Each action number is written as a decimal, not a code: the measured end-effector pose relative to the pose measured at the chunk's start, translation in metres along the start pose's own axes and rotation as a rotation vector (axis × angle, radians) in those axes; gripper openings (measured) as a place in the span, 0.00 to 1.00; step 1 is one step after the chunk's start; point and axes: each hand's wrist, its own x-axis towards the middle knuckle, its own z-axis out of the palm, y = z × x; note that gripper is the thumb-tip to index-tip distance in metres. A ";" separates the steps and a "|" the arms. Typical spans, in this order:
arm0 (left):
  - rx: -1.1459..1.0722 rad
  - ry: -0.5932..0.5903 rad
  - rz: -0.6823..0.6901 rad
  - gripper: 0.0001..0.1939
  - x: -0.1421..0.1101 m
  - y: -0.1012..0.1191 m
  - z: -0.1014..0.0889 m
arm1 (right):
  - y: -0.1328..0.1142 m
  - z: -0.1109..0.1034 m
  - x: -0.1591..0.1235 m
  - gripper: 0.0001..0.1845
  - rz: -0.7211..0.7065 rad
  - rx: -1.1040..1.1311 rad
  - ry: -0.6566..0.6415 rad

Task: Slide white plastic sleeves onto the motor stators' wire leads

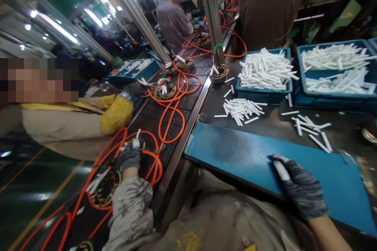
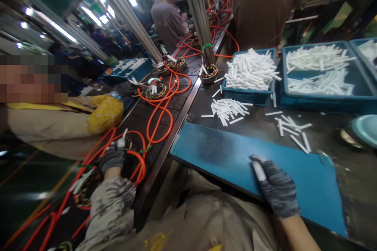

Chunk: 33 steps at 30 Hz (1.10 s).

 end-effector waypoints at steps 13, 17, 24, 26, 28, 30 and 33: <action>0.064 -0.068 0.856 0.28 0.032 0.139 0.003 | -0.003 0.001 0.001 0.26 0.018 -0.022 0.010; 0.009 -0.088 0.931 0.26 0.055 0.192 0.021 | -0.003 0.002 0.002 0.24 -0.026 -0.018 0.052; -0.051 -0.030 0.942 0.17 0.078 0.227 0.026 | 0.000 0.008 0.003 0.26 -0.054 -0.067 0.088; -0.040 -0.024 0.900 0.17 0.089 0.226 0.027 | 0.002 0.010 0.002 0.26 -0.061 -0.074 0.096; -0.024 -0.017 0.844 0.18 0.099 0.222 0.028 | 0.003 0.010 0.003 0.26 -0.053 -0.085 0.098; -0.009 -0.016 0.796 0.18 0.107 0.217 0.030 | 0.003 0.010 0.003 0.25 -0.042 -0.086 0.091; -0.006 -0.041 0.778 0.12 0.110 0.211 0.034 | 0.001 0.009 0.004 0.25 -0.041 -0.071 0.079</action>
